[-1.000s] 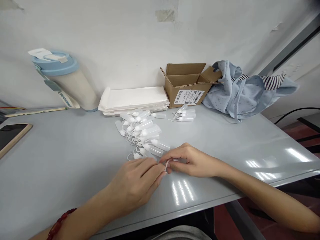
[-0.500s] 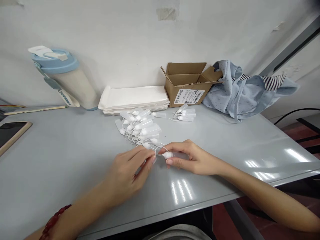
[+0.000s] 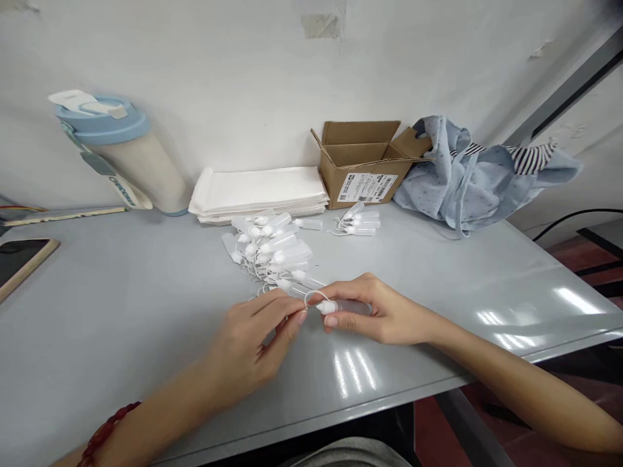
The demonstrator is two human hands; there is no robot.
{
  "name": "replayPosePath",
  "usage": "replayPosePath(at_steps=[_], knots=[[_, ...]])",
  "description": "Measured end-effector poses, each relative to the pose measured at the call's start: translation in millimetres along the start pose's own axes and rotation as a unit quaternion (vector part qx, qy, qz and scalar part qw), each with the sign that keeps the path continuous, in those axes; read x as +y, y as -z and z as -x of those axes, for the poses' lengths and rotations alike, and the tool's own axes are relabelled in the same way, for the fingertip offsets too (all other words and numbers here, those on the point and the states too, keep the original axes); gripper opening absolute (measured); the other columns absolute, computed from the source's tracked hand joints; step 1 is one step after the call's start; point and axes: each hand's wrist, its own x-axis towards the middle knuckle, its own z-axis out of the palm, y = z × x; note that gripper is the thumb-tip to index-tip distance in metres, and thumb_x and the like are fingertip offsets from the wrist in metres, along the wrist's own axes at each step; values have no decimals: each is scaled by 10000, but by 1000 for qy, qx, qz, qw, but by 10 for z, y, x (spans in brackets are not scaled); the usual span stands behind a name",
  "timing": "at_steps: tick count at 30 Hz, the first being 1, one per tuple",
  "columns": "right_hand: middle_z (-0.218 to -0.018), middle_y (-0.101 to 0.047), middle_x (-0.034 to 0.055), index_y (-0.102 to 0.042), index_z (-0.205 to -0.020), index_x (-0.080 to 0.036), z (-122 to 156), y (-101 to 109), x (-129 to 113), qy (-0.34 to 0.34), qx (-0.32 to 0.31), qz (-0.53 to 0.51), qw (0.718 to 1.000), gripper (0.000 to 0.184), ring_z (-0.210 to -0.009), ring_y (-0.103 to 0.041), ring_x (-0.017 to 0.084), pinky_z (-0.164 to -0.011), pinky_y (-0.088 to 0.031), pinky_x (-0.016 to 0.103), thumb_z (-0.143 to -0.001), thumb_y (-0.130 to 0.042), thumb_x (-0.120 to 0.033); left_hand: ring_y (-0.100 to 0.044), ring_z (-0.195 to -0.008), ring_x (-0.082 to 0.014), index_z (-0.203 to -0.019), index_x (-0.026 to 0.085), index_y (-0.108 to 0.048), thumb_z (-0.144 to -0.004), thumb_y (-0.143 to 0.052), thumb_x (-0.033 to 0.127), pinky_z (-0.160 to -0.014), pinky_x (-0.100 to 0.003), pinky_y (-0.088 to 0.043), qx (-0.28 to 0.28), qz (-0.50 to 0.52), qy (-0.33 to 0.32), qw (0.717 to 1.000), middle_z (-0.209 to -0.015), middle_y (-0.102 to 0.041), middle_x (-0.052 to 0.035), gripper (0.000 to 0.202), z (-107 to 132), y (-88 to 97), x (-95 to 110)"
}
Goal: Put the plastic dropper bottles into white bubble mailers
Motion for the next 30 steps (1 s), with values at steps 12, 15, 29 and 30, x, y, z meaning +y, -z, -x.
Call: replayPosePath(at_steps=[12,15,29,30], knots=[[-781,-726,15,-629,-1240,-165,15,-1,-4,4,-21,-21,1000,333,-663,-619,117,-576,-416,203,-927,-606,-276,-556,-602,-90,-951,201,-599,-919,-531,76,-545,-188,-428,6,-4,-6,1000,-739,-616,28,146,8,-9,-16],[-803,-737,31,-598,-1272,-147,21,-9,6,5,-17,-43,999,365,-724,-666,136,-659,-467,228,-922,-605,-251,-556,-592,-90,-922,200,-602,-922,-521,83,-528,-184,-423,-1,-10,-5,1000,-723,-617,28,142,-3,1,6],[-761,-724,15,-598,-1277,-156,27,-8,10,-3,2,-23,1000,387,-658,-640,130,-609,-448,224,-909,-614,-273,-532,-587,-78,-908,188,-604,-920,-521,72,-543,-173,-426,-7,-9,-5,1000,-722,-611,33,144,-19,20,26],[-763,-726,15,-601,-1273,-157,28,-7,11,0,5,-29,1000,381,-657,-642,129,-609,-448,222,-907,-615,-262,-530,-588,-77,-908,187,-603,-919,-522,69,-546,-174,-426,-7,-9,-5,1000,-721,-609,34,144,-19,20,26]])
